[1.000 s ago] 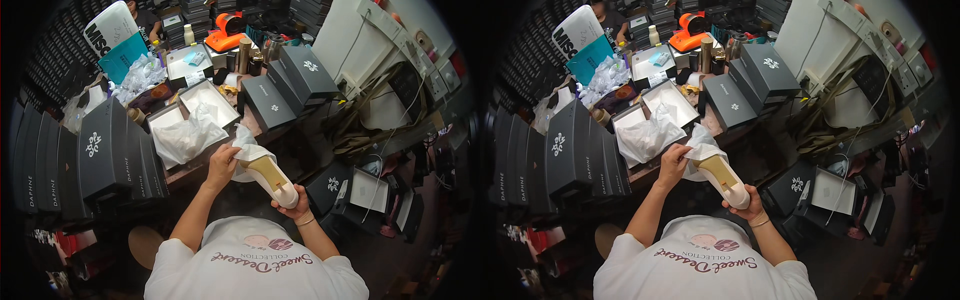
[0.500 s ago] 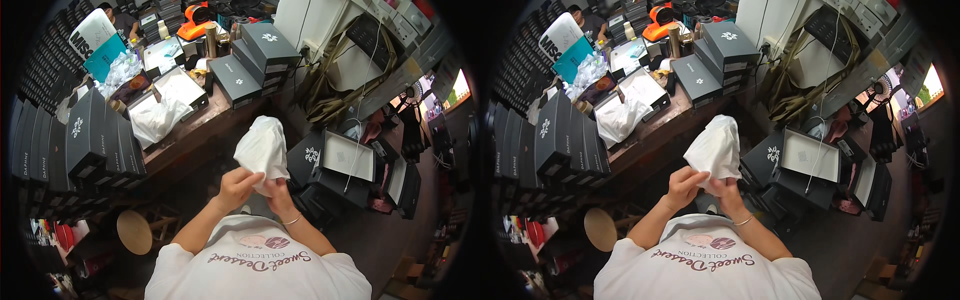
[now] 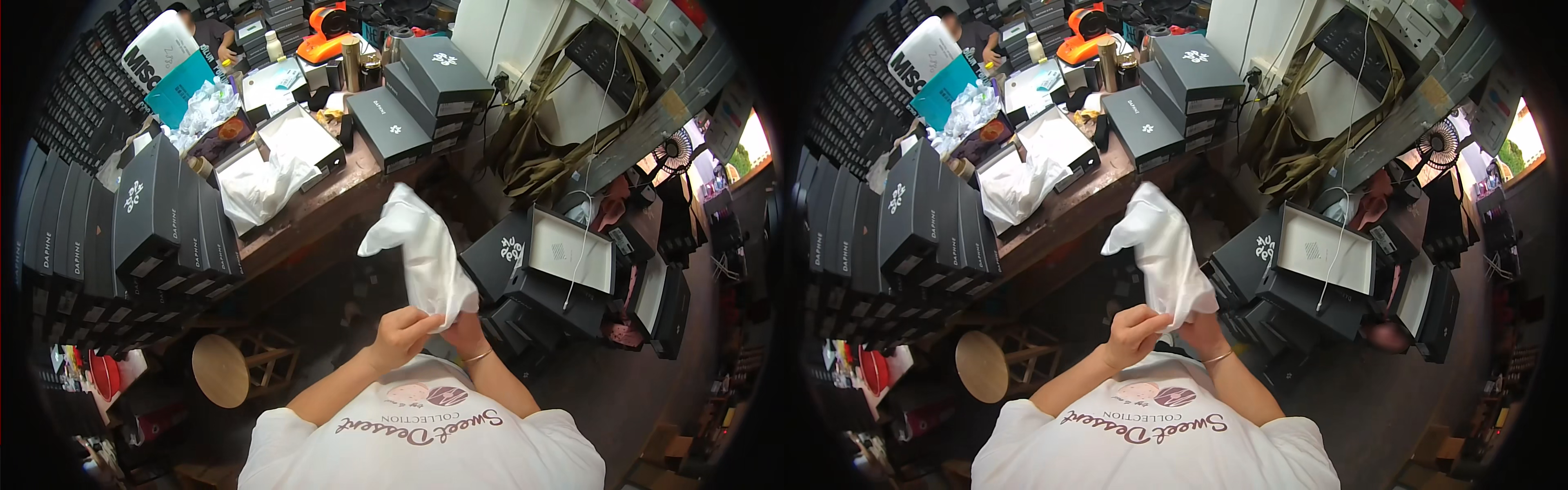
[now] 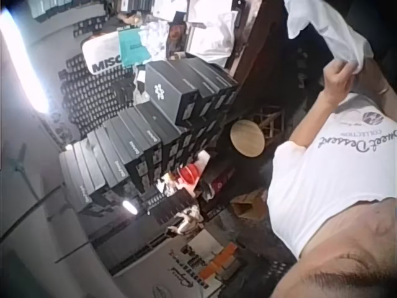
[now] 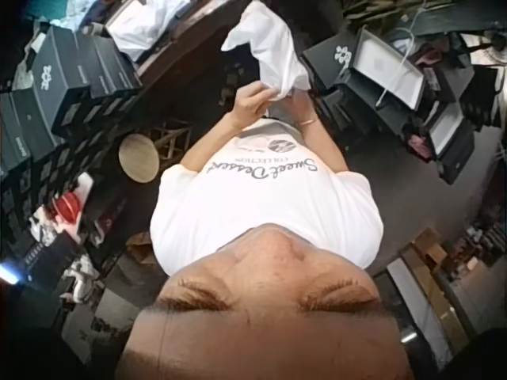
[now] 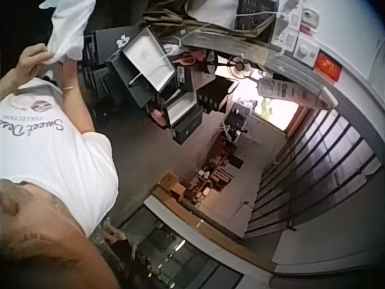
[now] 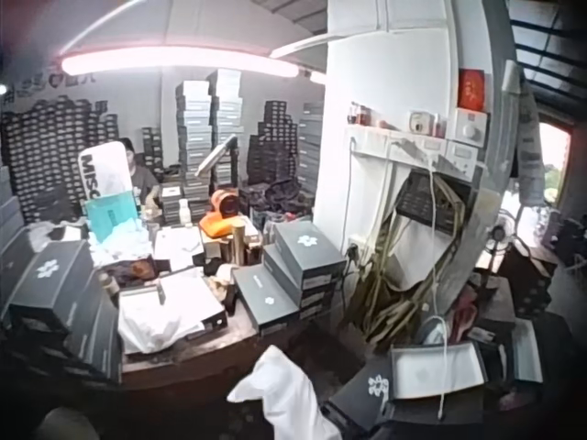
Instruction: Cleaning shoes with a sponge and packing them into boxes with tissue paper and protective bags.
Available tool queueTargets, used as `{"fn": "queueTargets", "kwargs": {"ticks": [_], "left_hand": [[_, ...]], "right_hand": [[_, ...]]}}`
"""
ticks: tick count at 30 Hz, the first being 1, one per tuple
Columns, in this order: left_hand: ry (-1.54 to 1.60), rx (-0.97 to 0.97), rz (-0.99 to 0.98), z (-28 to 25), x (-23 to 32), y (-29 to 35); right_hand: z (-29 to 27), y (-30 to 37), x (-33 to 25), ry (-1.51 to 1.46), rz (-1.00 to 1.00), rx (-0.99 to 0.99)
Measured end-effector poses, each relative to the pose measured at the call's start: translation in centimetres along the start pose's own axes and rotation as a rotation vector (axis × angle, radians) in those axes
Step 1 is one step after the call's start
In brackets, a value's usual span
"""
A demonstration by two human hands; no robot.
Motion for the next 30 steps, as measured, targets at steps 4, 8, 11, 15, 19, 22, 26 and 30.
{"fn": "queueTargets", "kwargs": {"ticks": [4, 8, 11, 15, 19, 22, 26, 30], "left_hand": [[-0.025, -0.065, -0.014, -0.4, 0.0, 0.8], [0.068, -0.138, 0.053, 1.4, 1.9, 1.2], [0.112, -0.148, -0.018, 2.1, 2.2, 1.5], [0.07, -0.13, 0.06, 2.4, 3.1, 1.3], [0.094, -0.242, 0.133, 3.5, 4.6, 2.4], [0.156, -0.193, 0.103, 3.1, 4.0, 2.1], [0.192, -0.223, 0.099, 3.8, 4.0, 2.4], [0.167, -0.424, 0.069, 3.7, 3.1, 3.0]], "right_hand": [[-1.5, -0.9, 1.8, 0.575, -0.113, -0.062], [-5.4, -1.3, 5.6, -0.191, 0.178, -0.162], [-8.3, -0.5, 9.1, 0.121, 0.174, -0.044], [-2.1, -0.4, 2.3, 1.318, -0.111, -0.017], [-2.5, 1.0, 2.9, 1.206, 0.002, 0.051], [-1.9, 0.4, 1.9, 1.105, -0.046, 0.032], [-0.8, 0.6, 1.5, 1.056, -0.065, 0.014], [-0.3, 1.0, 1.6, 1.001, -0.069, 0.028]]}}
Point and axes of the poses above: each hand's wrist, its own y-axis away from the middle knuckle, its own z-axis out of the palm, x = y × z, the point moved 4 cm from there along -y, towards the middle knuckle, and after that the axes turned 15 degrees about z, right-handed, at the moved point
